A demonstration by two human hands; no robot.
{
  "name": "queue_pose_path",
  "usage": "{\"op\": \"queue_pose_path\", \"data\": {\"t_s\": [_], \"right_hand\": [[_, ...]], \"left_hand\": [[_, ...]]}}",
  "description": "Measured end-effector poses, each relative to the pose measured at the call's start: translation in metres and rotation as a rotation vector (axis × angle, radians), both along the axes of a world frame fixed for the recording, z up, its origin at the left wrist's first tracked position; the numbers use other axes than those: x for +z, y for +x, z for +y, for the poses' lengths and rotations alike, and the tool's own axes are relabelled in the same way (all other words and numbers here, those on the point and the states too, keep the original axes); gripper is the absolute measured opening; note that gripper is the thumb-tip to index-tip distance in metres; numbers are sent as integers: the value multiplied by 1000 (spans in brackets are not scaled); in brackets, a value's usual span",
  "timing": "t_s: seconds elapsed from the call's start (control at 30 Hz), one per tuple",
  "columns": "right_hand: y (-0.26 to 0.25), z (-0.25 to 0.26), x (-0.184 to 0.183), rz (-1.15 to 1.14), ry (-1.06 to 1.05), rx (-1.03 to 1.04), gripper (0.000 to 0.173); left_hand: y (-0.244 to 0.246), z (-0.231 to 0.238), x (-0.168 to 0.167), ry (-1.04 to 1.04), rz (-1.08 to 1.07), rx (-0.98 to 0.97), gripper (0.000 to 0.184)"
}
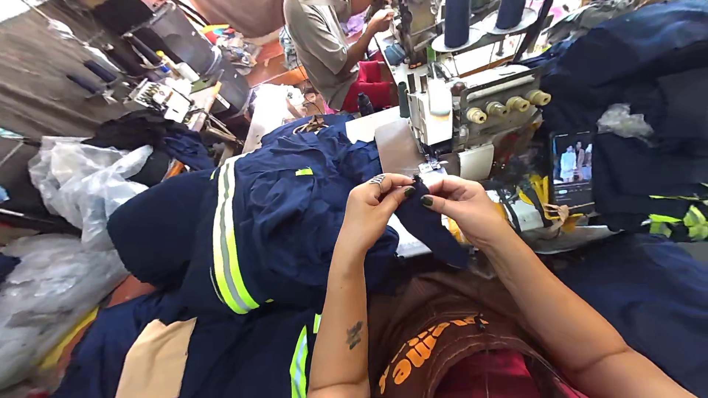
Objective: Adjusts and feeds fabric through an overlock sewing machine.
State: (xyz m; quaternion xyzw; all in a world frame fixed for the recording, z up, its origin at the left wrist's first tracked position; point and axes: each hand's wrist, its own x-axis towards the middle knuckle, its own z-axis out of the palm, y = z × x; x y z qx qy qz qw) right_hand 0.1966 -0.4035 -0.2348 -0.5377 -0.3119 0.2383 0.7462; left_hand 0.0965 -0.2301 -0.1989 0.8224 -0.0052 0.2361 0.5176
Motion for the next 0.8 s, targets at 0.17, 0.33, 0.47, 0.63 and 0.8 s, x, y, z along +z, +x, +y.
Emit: {"op": "queue_pose_path", "data": {"t_s": [0.17, 0.33, 0.47, 0.63, 0.8], "right_hand": [[-3, -13, -15, 221, -29, 224, 7], [-4, -15, -23, 406, 11, 106, 10], [-4, -12, -31, 405, -25, 18, 7], [-10, -5, -47, 232, -117, -84, 10], [-13, -12, -48, 180, -177, -51, 14]], "left_hand": [[1, -3, -22, -174, 22, 22, 10], [-2, -30, -46, 73, -60, 429, 13], [-18, -61, -69, 125, -42, 421, 15], [-15, -82, -91, 169, 12, 418, 31], [-13, -74, -86, -5, 96, 374, 11]]}}
